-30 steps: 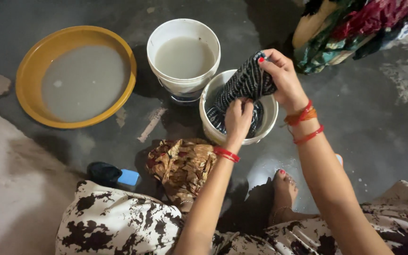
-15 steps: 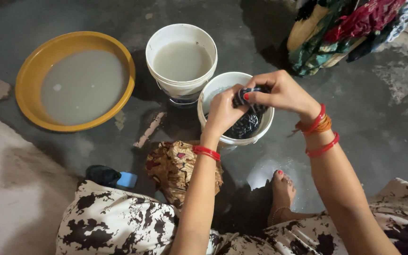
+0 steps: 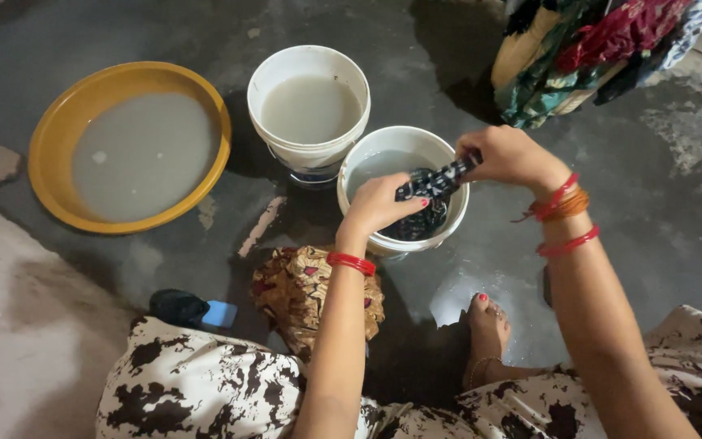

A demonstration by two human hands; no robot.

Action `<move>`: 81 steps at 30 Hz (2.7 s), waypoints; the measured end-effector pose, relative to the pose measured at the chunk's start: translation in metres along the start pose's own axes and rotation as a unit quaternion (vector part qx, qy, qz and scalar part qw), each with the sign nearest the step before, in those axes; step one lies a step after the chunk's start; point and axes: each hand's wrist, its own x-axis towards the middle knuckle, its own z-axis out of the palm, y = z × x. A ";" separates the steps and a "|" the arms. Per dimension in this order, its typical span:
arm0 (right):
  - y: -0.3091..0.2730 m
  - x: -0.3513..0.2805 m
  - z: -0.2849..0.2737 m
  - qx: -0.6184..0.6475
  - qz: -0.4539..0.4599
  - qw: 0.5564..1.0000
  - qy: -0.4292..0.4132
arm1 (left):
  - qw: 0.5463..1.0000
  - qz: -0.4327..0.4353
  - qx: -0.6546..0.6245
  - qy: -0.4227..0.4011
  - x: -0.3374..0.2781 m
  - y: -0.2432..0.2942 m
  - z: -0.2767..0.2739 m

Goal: The recorder is seen washing a cloth in a bucket of water.

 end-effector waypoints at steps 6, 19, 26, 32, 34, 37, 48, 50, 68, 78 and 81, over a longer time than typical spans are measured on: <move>0.012 -0.023 -0.035 0.349 -0.211 0.912 0.036 | 1.000 -0.017 0.012 0.013 0.008 -0.031 0.016; 0.009 -0.009 -0.010 0.664 -0.171 0.692 0.224 | 0.920 0.088 -0.348 0.155 0.008 -0.017 -0.016; 0.005 0.018 0.040 0.710 -0.079 0.654 0.248 | 0.856 0.034 -0.476 0.198 0.013 -0.022 0.003; -0.039 0.047 0.099 0.661 -0.006 0.712 0.239 | 0.630 -0.167 -0.693 0.308 0.041 -0.075 0.091; -0.051 0.057 0.113 0.482 -0.045 0.833 0.268 | 0.532 -0.247 -0.769 0.254 0.043 -0.100 0.121; -0.049 0.075 0.126 0.311 0.047 0.926 0.208 | 0.531 -0.305 -0.742 0.273 0.037 -0.109 0.127; -0.003 0.134 0.254 -0.002 0.104 0.994 0.032 | 0.618 -0.327 -0.659 0.278 0.048 -0.143 0.166; 0.003 0.139 0.257 -0.024 0.130 0.991 0.023 | 0.607 -0.316 -0.675 0.276 0.050 -0.145 0.165; -0.119 0.047 0.132 0.233 0.007 0.923 0.307 | 0.378 -0.236 -0.881 0.161 0.032 -0.091 0.126; -0.092 0.081 0.139 0.139 0.122 0.954 0.236 | 0.561 -0.257 -0.754 0.226 0.034 -0.090 0.124; -0.113 0.043 0.128 0.156 0.084 0.959 0.223 | 0.527 -0.227 -0.803 0.163 0.030 -0.115 0.142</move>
